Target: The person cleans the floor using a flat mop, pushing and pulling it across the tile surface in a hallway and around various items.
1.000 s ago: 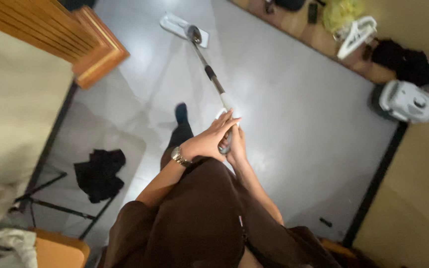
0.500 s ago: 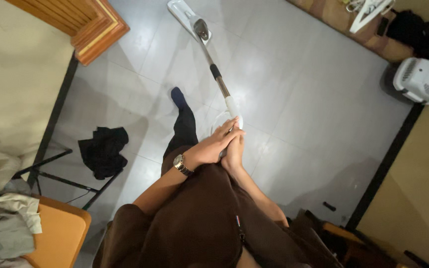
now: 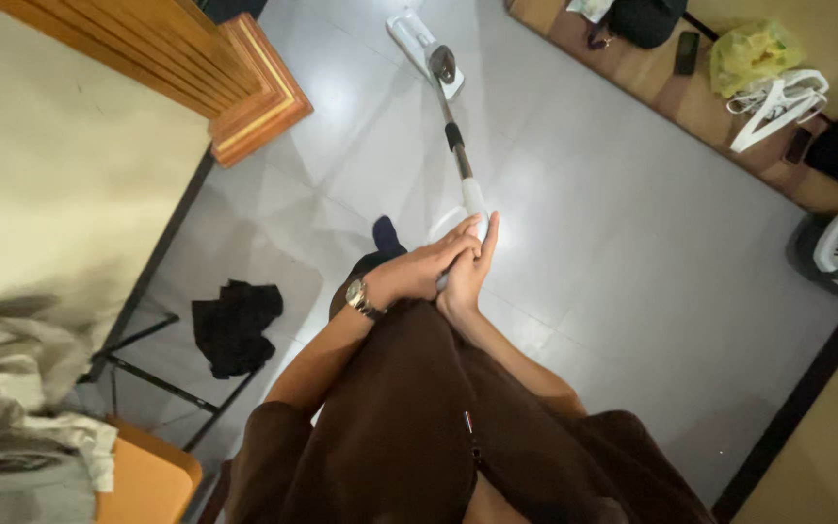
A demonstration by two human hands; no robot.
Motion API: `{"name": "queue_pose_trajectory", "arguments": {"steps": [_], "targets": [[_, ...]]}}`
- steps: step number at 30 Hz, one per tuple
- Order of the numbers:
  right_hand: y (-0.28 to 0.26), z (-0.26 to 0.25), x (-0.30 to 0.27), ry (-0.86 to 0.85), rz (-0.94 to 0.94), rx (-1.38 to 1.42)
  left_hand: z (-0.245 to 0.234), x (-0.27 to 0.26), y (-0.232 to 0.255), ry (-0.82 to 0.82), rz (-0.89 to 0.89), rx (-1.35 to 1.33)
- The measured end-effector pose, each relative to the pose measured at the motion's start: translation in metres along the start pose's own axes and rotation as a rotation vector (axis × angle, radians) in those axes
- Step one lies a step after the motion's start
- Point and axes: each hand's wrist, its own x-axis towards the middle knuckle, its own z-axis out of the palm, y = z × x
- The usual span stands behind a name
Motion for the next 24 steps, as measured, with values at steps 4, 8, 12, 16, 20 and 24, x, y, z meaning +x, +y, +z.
{"name": "queue_pose_trajectory", "arguments": {"steps": [4,8,12,16,20,24], "targets": [[0.006,0.045,0.053,0.046,0.018,-0.042,-0.057,0.028,-0.028,0.023,0.049,0.121],[-0.002,0.085,0.087,0.047,-0.012,0.035,-0.108,0.059,-0.041,-0.067,0.014,0.154],[-0.016,0.117,0.125,0.038,-0.060,0.031,-0.151,0.091,-0.050,-0.145,-0.091,0.119],[-0.028,0.140,0.179,0.019,-0.069,0.022,-0.190,0.136,-0.065,-0.099,-0.023,0.135],[-0.040,0.164,0.250,0.009,-0.080,-0.002,-0.234,0.190,-0.081,-0.081,0.000,0.131],[-0.076,0.192,0.317,-0.026,-0.105,0.005,-0.273,0.253,-0.081,0.018,0.070,0.149]]}}
